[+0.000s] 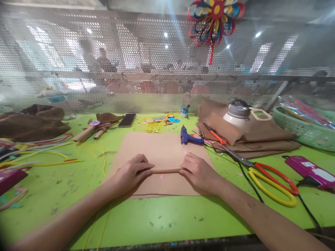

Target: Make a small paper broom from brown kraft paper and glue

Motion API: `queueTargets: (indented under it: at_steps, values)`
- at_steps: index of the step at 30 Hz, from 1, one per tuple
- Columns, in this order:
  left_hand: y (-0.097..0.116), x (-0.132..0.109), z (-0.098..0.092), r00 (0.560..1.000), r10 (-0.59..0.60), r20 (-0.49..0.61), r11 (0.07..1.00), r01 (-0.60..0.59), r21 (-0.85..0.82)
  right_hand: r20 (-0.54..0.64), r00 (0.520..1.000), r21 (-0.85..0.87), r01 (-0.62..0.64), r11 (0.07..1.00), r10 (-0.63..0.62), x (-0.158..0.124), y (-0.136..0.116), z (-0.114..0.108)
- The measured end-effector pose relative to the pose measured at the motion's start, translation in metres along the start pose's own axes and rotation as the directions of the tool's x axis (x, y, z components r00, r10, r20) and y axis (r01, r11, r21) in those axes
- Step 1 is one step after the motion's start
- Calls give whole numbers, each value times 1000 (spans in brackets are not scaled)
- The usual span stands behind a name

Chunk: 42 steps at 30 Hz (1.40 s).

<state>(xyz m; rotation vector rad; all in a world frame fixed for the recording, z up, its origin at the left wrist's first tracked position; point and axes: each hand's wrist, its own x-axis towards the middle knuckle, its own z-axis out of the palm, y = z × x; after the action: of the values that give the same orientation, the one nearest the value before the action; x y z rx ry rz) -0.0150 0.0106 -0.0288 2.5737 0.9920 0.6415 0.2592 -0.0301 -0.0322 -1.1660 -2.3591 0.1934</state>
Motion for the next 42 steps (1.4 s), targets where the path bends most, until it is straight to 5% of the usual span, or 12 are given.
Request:
queueTargets:
  at_steps: [8, 20, 31, 37, 42]
  values:
    - [0, 1, -1, 1000, 17, 19, 1000, -18, 19, -39, 995, -143, 84, 986, -90, 9, -15, 11]
    - [4, 1, -4, 998, -26, 53, 1000, 25, 13, -3, 999, 30, 42, 999, -42, 13, -6, 10]
    - [5, 1, -2, 999, -47, 0, 999, 47, 1, -23, 998, 3, 62, 998, -62, 15, -4, 14]
    - [4, 3, -3, 999, -37, 31, 999, 36, 36, -90, 976, -192, 179, 965, -199, 9, -13, 16]
    - [6, 2, -3, 998, -53, 29, 994, 50, 99, -9, 975, -301, 207, 931, -220, 9, -17, 25]
